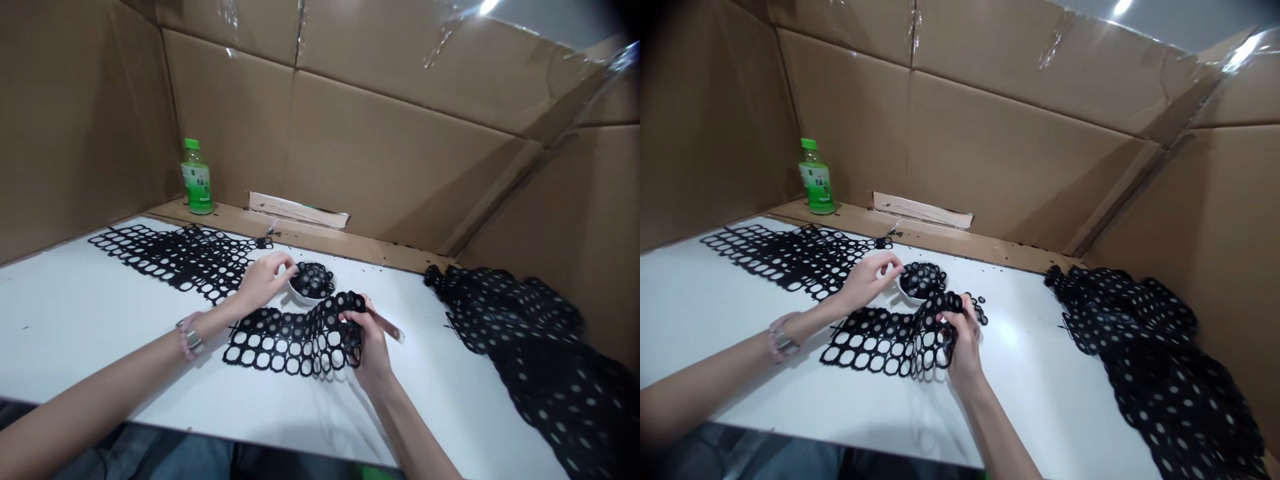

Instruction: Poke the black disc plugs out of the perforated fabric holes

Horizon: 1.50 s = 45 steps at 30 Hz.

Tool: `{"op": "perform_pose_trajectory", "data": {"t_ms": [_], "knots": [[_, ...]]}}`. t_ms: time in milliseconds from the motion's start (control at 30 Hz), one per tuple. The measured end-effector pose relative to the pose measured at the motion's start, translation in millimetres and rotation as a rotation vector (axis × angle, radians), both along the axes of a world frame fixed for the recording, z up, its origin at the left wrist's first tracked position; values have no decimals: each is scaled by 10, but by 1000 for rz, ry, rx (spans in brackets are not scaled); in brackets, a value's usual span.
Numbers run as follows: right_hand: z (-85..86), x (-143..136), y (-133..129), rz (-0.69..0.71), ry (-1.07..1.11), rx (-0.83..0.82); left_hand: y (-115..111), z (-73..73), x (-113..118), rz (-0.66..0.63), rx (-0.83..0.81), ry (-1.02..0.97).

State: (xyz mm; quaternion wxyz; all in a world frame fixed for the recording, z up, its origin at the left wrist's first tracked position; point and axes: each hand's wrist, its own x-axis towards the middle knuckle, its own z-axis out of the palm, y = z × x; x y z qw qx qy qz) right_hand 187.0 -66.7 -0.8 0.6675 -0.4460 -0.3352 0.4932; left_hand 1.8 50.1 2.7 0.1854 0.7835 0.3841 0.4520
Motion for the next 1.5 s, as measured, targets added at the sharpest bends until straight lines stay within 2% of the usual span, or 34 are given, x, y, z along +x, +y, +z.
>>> {"op": "perform_pose_trajectory", "data": {"t_ms": [133, 267, 333, 433, 500, 600, 800, 1033, 1200, 1333, 1500], "knots": [[-8, -32, -27, 78, -6, 30, 40, -105, 131, 17, 24, 66], [16, -45, 0, 107, -19, 56, 8, -63, 144, 74, 96, 13], [52, -54, 50, 104, -32, 77, -94, -8, 130, 17, 144, -7], [115, -93, 142, 113, -45, 118, -320, 57, 145, -161, 179, 9], [134, -133, 189, 157, -51, 140, -455, 77, 175, -259, 113, 3], [106, -177, 209, 205, -83, 158, -569, 83, 204, -321, -45, -51], [21, -143, 144, 85, -286, 180, -606, 28, 178, -317, -65, 20], [81, -126, 129, 46, -409, 151, -514, -55, 145, -244, 4, 16], [145, -161, 69, 103, -410, 100, -559, -61, 165, -377, 136, -31], [180, -171, 47, 89, -471, 120, -613, -42, 203, -365, -1, -169], [169, -152, 51, 55, -530, 174, -616, -33, 218, -329, -113, -163]]}}
